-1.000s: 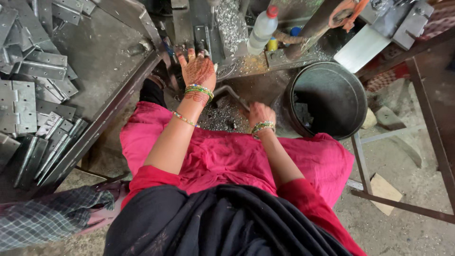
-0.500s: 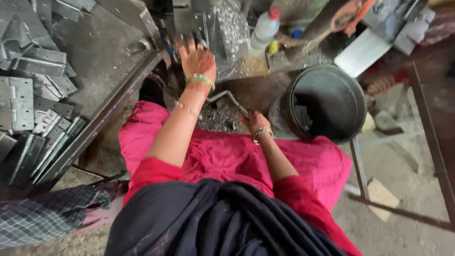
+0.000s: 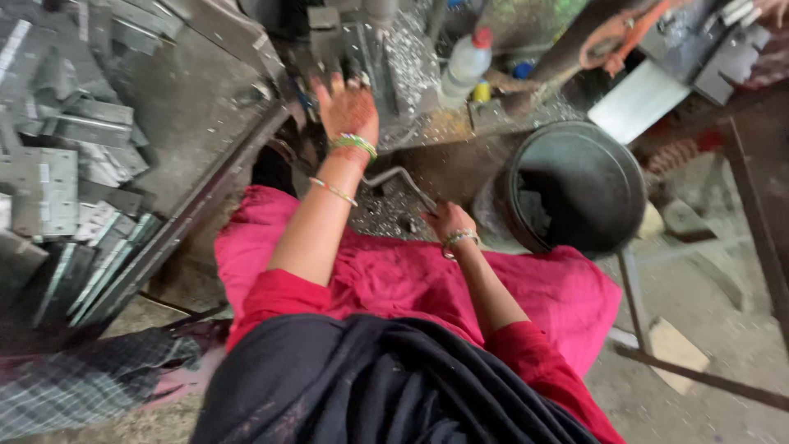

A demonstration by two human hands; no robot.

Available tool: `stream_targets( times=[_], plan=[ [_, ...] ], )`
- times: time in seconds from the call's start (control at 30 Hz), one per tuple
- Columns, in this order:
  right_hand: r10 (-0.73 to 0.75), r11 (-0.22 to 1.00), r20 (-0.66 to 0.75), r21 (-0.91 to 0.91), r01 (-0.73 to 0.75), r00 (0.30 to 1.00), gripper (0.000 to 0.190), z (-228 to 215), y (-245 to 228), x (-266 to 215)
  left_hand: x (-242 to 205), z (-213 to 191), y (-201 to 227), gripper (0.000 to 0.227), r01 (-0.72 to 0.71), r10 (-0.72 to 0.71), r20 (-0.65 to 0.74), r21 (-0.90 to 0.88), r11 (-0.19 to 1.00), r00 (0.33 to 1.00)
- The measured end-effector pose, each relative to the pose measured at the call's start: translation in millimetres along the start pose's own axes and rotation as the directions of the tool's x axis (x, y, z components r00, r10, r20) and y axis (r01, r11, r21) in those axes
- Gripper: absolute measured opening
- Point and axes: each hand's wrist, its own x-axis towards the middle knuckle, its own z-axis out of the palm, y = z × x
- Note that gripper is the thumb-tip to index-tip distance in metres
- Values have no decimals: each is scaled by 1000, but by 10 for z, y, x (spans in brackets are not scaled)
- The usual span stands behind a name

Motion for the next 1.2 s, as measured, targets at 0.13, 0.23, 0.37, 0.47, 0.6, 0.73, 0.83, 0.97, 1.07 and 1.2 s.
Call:
stream_targets(
  times=[0.13,0.23,0.37,0.47,0.6,0.73,0.83,0.97,1.07,1.2],
  plan=[
    [19,959,-30,-281,-26,999,33,-266,-131,-36,319,-332,96,33,-8,-27,174,201,980,984],
    [67,976,-4,-208,-67,998,44,-162,-127,-26,382,-460,74,32,27,-41,91,154,988,995],
    [57,996,28,-64,-55,998,48,170,106,131,291,-670,26,31,38,-51,95,138,990,994],
    [127,990,63,-63,-123,990,42,249,142,62,64,-629,78,30,33,-41,66,105,994,997],
    [-95,958,-166,-282,45,982,28,-116,54,-61,150,-282,181,27,167,-167,6,-66,984,986],
    [-2,941,38,-338,14,999,41,-746,-360,-173,64,-249,-263,22,241,-269,-177,-164,957,947],
    [-36,927,-30,-376,22,999,48,-810,-541,-267,-166,-507,-403,20,26,-77,-502,-109,994,862],
    [-23,914,-61,-405,-3,998,51,-727,-477,-183,-893,-734,-1683,25,343,-334,-423,-59,938,842],
    [12,906,-50,-423,-32,999,50,-694,-461,-158,-980,-656,-2772,50,619,-557,-276,269,738,783],
    [33,906,-49,-419,-51,998,52,-740,-543,-209,-941,-352,-3508,44,447,-489,-30,457,769,872]
  ],
)
